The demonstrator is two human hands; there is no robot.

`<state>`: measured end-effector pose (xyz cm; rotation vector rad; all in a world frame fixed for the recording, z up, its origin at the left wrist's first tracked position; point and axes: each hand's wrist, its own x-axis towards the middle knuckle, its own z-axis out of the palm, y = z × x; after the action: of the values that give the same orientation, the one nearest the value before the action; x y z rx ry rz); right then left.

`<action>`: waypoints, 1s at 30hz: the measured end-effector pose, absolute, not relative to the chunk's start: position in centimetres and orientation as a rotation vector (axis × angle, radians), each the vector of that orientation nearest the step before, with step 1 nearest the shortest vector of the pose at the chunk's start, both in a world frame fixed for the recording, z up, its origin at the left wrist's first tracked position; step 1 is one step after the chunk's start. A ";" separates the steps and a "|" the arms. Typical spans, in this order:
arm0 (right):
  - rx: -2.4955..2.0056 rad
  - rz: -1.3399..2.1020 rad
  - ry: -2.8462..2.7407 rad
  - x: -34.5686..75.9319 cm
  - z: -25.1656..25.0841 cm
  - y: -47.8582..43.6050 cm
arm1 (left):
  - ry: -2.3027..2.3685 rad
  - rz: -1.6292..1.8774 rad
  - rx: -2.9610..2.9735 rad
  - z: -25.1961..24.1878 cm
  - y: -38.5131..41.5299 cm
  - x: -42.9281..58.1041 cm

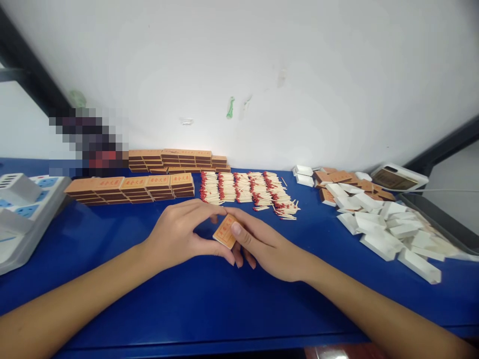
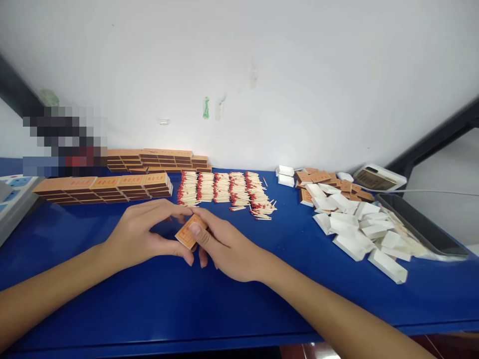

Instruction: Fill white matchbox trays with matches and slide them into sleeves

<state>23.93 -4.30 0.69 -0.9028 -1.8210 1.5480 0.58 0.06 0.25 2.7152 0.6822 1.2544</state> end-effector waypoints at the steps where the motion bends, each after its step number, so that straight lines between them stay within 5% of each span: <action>1: -0.899 1.547 -1.844 23.9 0.8 -4.4 | 0.664 1.249 2.716 0.3 0.1 0.6; 13: -1.057 1.190 -1.903 25.0 0.7 -3.0 | 0.790 1.187 2.787 0.4 0.3 0.8; 23: -1.296 0.519 -2.122 26.4 0.7 -1.8 | 1.017 1.152 2.977 3.0 3.4 -2.1; 30: -1.199 0.425 -2.191 26.5 0.9 -1.3 | 1.096 1.021 2.846 8.5 3.9 -6.5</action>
<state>26.54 -1.32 0.90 -1.1991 -2.1909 0.4252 -6.49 3.90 8.48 2.8457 1.0958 1.0209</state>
